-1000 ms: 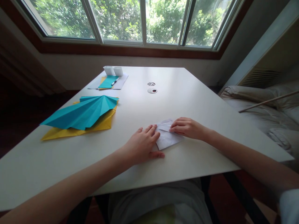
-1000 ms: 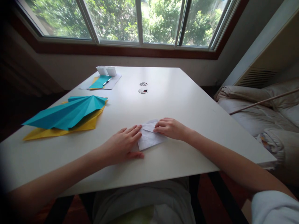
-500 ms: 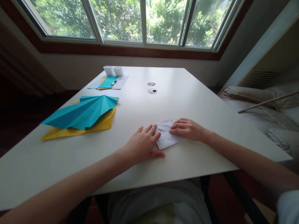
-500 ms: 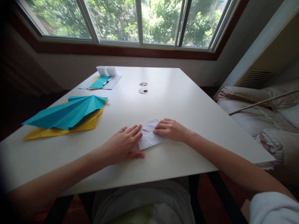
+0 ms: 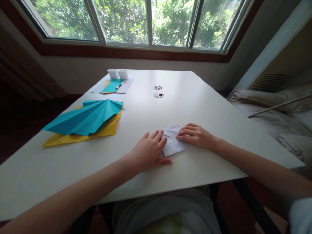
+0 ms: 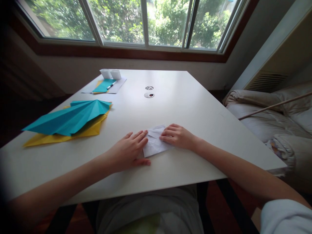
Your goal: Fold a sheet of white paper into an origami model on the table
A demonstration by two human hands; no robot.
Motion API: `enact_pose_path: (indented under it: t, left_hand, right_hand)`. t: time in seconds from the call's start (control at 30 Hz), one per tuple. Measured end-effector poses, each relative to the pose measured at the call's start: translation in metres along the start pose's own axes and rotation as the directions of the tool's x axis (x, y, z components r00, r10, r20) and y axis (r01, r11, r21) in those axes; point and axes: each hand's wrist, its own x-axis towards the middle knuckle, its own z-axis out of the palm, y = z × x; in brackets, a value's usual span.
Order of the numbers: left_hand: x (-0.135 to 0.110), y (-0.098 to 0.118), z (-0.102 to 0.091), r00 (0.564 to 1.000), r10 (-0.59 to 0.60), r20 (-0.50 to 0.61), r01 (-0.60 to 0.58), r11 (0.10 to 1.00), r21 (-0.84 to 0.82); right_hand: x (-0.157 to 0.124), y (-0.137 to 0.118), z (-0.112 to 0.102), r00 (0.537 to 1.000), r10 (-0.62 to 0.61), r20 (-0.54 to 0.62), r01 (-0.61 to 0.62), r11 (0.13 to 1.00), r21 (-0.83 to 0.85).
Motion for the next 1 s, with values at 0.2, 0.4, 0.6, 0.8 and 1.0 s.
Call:
enact_pose_path:
  t: [0.2,0.4,0.6,0.8,1.0]
  left_hand:
    - [-0.0008,0.0009,0.0005,1.000,-0.019,0.002,0.019,1.000,-0.010]
    - [0.0014,-0.0006,-0.0013,1.000,-0.019,0.011,0.019,1.000,0.008]
    - [0.0023,-0.0039,-0.0001,0.999,0.004,-0.035,-0.004,1.000,0.021]
    - [0.0026,-0.0045,0.0001,0.998,0.063,-0.016,-0.063,0.998,0.030]
    - [0.0070,-0.0048,-0.0011,0.998,0.050,0.030,-0.050,0.999,0.006]
  right_hand:
    - [0.0024,-0.0016,-0.0033,0.999,-0.029,0.029,0.030,0.999,-0.032]
    - [0.0008,-0.0007,-0.0030,0.996,0.005,0.091,-0.002,0.999,-0.036]
    - [0.0019,-0.0017,-0.0038,0.988,0.043,0.150,-0.038,0.999,-0.033]
    - [0.0038,-0.0044,-0.0070,0.977,0.083,0.195,-0.083,0.997,-0.010]
    - [0.0045,-0.0088,-0.0092,0.963,0.157,0.219,-0.167,0.986,0.030]
